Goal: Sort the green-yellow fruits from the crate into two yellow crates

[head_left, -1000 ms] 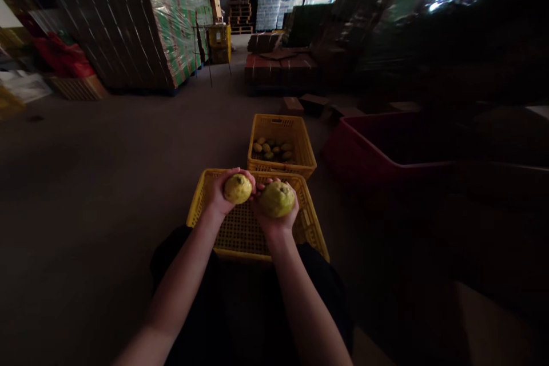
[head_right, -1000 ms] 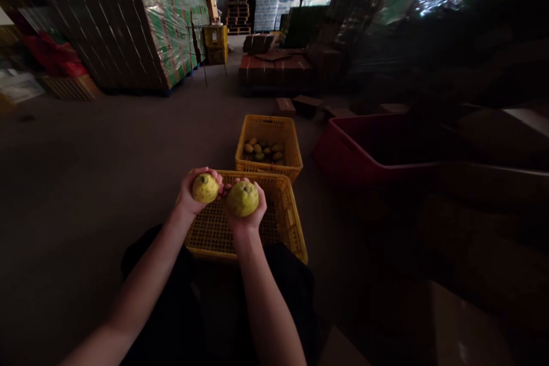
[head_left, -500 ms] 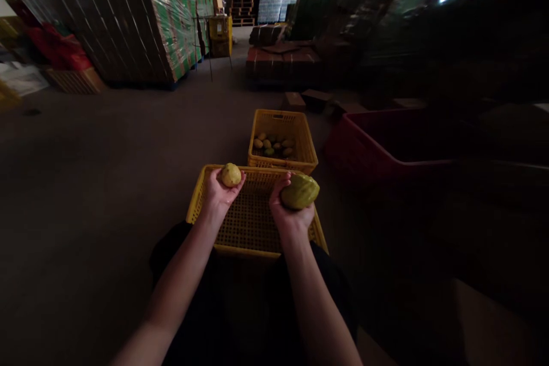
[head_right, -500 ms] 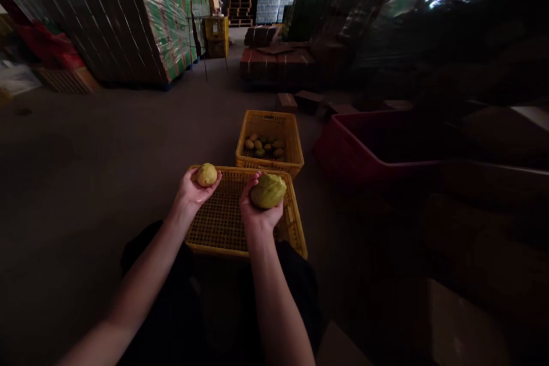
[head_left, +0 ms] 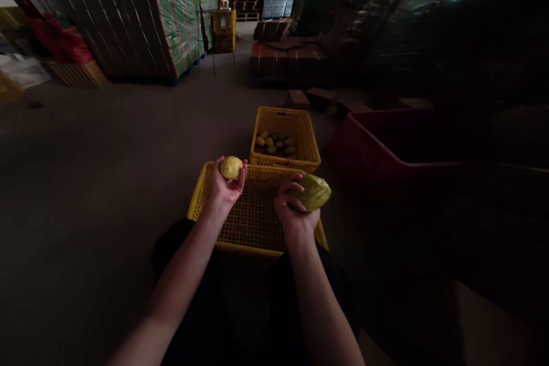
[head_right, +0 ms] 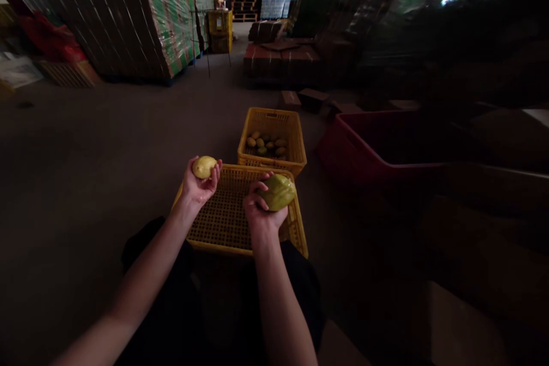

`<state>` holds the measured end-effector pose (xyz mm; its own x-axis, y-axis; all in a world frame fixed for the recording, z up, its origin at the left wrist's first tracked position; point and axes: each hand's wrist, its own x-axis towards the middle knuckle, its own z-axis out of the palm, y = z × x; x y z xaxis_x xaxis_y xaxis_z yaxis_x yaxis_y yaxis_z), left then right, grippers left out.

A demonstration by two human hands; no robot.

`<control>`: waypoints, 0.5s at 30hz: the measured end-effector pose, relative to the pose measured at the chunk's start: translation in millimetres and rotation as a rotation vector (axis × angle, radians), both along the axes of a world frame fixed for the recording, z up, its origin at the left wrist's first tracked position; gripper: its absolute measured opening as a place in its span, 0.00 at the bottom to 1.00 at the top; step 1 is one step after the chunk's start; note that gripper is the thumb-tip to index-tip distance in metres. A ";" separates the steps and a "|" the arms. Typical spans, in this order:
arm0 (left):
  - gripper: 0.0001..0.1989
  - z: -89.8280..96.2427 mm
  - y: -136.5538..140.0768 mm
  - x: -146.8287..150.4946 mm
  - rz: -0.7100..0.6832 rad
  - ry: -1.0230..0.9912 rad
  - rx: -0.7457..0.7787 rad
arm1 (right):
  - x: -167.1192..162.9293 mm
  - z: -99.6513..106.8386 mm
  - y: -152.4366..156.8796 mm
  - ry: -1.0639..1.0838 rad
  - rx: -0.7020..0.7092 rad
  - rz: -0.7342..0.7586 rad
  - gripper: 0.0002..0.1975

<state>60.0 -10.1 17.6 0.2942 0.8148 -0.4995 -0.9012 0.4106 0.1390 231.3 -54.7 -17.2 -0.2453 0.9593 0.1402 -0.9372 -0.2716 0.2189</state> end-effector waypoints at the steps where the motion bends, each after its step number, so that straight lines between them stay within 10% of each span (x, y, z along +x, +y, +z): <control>1: 0.21 0.3 -1.0 -1.8 -0.024 -0.038 0.002 | 0.1 0.0 -0.2 0.010 0.055 0.008 0.13; 15: 0.23 -1.2 -9.5 1.3 -0.216 -0.021 0.438 | -10.3 13.1 -2.5 0.153 0.690 0.042 0.18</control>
